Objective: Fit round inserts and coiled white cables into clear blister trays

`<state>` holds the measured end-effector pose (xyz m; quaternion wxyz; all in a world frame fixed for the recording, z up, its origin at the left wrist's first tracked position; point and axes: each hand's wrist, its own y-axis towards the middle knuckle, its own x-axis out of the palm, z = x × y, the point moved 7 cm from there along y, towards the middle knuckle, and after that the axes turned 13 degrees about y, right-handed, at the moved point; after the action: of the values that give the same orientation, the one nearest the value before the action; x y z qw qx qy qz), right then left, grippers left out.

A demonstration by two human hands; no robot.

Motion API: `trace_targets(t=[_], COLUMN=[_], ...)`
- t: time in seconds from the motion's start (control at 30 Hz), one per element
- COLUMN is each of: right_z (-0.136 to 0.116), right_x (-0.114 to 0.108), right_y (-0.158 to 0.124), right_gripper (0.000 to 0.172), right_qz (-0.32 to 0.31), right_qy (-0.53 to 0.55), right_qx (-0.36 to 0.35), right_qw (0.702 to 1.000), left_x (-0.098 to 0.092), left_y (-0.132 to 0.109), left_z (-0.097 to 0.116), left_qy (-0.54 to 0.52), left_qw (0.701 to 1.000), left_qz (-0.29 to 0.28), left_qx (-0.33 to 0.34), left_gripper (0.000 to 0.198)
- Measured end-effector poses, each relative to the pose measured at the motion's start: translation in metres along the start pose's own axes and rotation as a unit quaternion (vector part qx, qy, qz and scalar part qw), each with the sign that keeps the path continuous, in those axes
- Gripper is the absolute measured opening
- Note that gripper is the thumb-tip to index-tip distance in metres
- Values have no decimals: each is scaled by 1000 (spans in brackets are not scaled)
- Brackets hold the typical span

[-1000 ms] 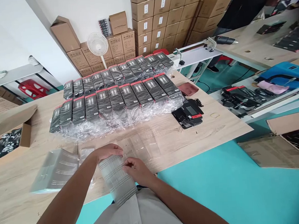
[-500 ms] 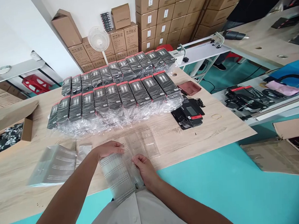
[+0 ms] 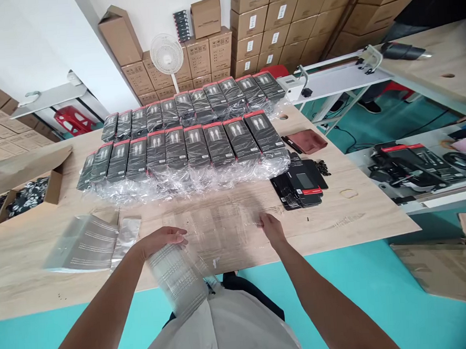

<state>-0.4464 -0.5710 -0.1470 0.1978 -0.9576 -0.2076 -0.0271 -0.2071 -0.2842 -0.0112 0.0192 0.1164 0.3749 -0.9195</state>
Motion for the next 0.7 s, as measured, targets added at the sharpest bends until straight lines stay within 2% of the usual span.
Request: trace_targets(t=[0.13,0.23,0.33,0.43,0.6,0.7], right_z=[-1,-14,-24,-15,31,62], right_x=[17,27,47,68,101,116], right_y=[0,-9,-34,-73,-137,-155], right_gripper=[24,35,27,19,22,37], right_qz=[6,-4,-104,-238,-400,-418], right_qy=[-76,-185,-302,-326,-394,-469], right_qx=[-36,-118,-228,-272,-237,-208], right_qw=[996,976,920,874,793,749], left_x=[-2,-5,-7,-6,-4,-8], left_y=[-14,-28,-39,-47,-56,-59], left_z=[-11,-17,-18,-20,-30,-38], left_qy=[-49,-63,-67,-64,-58,-61], left_qw=[998,996,994,993,994,995], left_qz=[33,57,78,86,76,73], left_qx=[13,24,35,39,47,40], left_gripper=[60,60,61,64,67,65])
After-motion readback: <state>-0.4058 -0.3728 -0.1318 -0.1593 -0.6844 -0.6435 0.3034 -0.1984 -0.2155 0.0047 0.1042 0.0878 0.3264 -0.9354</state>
